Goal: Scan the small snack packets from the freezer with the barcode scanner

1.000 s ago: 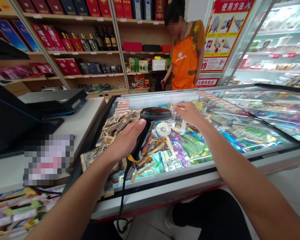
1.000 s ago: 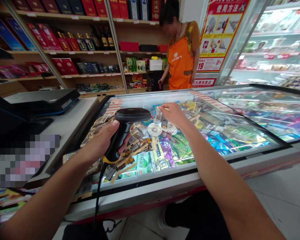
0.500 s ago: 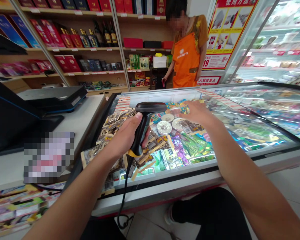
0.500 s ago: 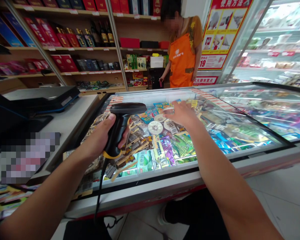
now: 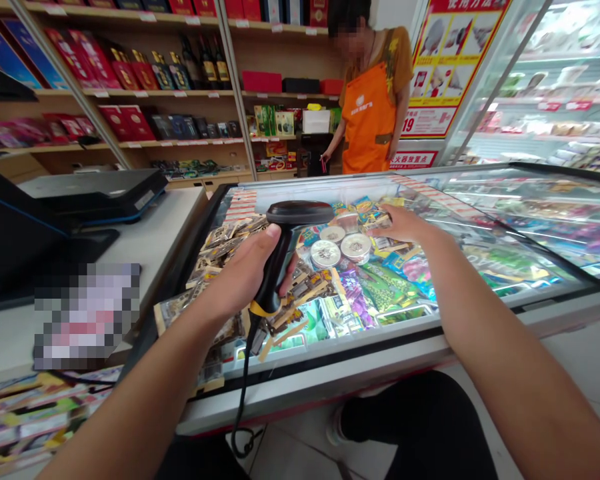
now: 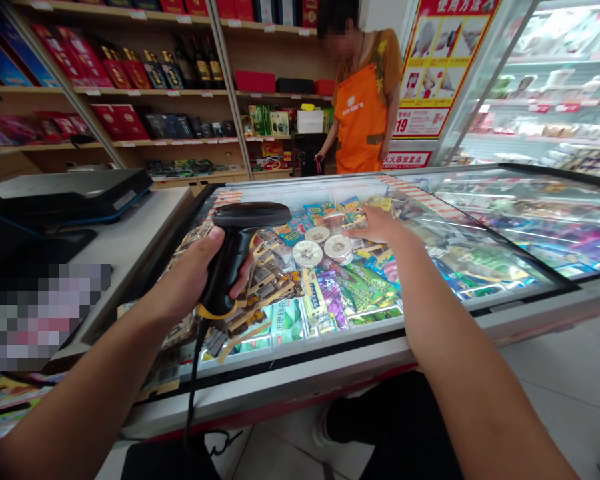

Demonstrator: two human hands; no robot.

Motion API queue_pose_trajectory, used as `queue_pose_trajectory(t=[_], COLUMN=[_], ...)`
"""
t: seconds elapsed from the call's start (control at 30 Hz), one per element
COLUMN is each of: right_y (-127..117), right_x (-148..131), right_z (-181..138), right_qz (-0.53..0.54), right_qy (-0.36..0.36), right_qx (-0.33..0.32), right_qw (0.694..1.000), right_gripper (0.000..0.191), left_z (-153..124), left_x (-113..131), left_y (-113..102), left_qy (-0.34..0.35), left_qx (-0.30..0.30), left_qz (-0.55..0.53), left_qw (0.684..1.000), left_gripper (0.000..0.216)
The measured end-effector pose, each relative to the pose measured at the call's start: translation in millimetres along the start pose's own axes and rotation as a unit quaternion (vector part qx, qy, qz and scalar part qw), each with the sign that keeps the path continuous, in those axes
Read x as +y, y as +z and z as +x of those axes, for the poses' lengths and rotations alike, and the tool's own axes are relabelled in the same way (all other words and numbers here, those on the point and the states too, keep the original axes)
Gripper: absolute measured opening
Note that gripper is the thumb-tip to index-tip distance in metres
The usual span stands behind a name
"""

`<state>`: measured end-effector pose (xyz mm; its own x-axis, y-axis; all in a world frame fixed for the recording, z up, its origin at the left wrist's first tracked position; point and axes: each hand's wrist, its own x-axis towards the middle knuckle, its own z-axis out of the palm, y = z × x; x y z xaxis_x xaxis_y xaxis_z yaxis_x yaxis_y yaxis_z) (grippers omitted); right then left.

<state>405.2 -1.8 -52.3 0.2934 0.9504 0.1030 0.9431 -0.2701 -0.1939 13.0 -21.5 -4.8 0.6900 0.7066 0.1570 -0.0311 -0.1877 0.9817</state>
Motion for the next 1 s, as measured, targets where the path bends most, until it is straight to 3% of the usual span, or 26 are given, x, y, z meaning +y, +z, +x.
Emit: queue_pose_trajectory(t=[0.1, 0.17, 0.27, 0.37, 0.43, 0.5, 0.7, 0.87, 1.0], right_y=[-6.4, -11.0, -10.4, 4.5, 18.9, 31.0, 32.0, 27.3, 25.8], right_x=[-17.2, -38.4, -81.5, -128.1, -152.5, -167.7, -176.7, -172.9, -159.2], right_z=[-9.5, -18.5, -33.8, -50.0, -59.1, -65.1, -71.5, -70.9, -58.4], right_qz=[-0.016, -0.02, 0.057, 0.177, 0.198, 0.228, 0.291, 0.315, 0.344], right_qy=[0.066, 0.067, -0.088, -0.22, -0.278, -0.29, -0.303, -0.235, -0.172], right_qx=[0.018, 0.057, 0.083, -0.006, -0.027, -0.049, -0.078, -0.111, -0.052], right_qw=[0.998, 0.996, 0.991, 0.959, 0.94, 0.928, 0.904, 0.913, 0.922], right_gripper=[0.101, 0.098, 0.08, 0.054, 0.044, 0.032, 0.011, 0.014, 0.012], left_z=[0.6, 1.5, 3.1, 4.2, 4.4, 4.2, 3.5, 4.0, 4.9], left_x=[-0.4, -1.1, -3.2, -5.3, -5.7, -5.4, -4.1, -4.8, -2.1], left_y=[-0.1, -0.8, -2.6, -3.8, -3.8, -3.4, -3.8, -3.4, -2.2], left_qy=[0.005, 0.011, 0.013, 0.01, 0.01, 0.01, 0.008, 0.001, 0.0], left_qx=[0.016, 0.022, 0.031, 0.046, 0.06, 0.068, 0.058, 0.07, 0.09], left_qz=[-0.003, -0.002, 0.002, 0.0, -0.001, -0.001, 0.014, 0.004, -0.02], left_qw=[1.0, 1.0, 0.999, 0.999, 0.998, 0.998, 0.998, 0.998, 0.996], left_gripper=[0.064, 0.065, 0.066, 0.066, 0.064, 0.063, 0.066, 0.065, 0.061])
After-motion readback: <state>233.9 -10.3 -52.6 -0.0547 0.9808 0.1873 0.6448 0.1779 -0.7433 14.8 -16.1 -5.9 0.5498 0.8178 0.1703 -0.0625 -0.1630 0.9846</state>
